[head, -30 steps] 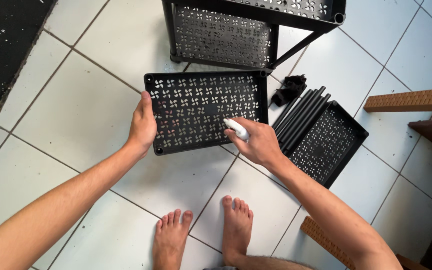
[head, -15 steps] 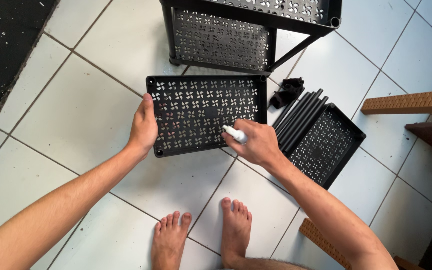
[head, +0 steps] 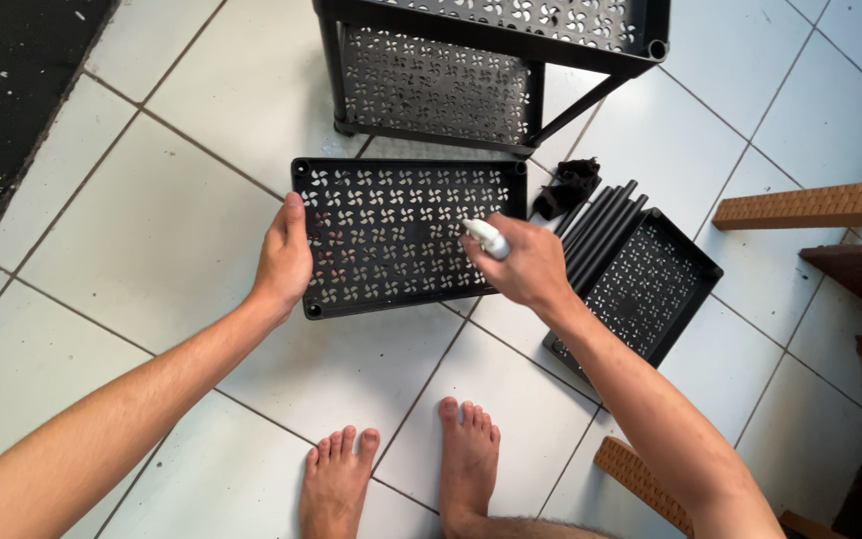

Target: The person assembles a black plastic three-tier shelf by inserting vertical poles into the corner holes of the trays and attaching wheels. They use a spray bottle to lubricate the poles and a dark cloth to wipe them before insertion.

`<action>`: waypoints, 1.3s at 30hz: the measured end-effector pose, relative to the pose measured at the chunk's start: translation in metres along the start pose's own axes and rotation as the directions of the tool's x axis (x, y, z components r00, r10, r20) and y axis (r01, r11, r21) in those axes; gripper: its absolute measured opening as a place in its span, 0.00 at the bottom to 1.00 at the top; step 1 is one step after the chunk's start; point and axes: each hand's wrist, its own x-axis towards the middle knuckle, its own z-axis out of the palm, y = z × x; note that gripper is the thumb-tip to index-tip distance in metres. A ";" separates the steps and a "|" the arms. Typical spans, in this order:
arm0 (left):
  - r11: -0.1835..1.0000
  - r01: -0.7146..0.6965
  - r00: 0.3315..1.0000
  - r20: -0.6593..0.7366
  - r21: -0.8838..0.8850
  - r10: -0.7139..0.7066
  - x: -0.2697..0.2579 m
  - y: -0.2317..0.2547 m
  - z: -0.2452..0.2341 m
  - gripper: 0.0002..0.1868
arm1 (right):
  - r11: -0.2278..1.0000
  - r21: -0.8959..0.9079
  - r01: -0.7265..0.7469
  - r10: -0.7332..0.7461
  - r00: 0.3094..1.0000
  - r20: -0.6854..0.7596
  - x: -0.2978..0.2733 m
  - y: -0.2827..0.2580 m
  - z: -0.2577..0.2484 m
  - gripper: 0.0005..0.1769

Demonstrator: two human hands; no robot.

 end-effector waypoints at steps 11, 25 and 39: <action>0.984 -0.147 0.968 -0.191 0.098 0.164 0.018 -0.029 -0.020 0.35 | 0.736 0.677 -0.003 0.199 0.957 -0.212 -0.012 0.079 0.046 0.22; 0.999 0.002 0.977 -0.212 0.038 0.006 0.012 -0.031 -0.043 0.35 | 0.990 -0.001 -0.144 0.140 0.962 0.234 0.014 0.146 -0.042 0.48; 0.817 0.175 0.983 -0.146 0.549 -0.112 0.035 -0.082 -0.058 0.25 | 0.978 -0.066 -0.196 0.185 0.973 -0.141 0.024 0.204 0.019 0.18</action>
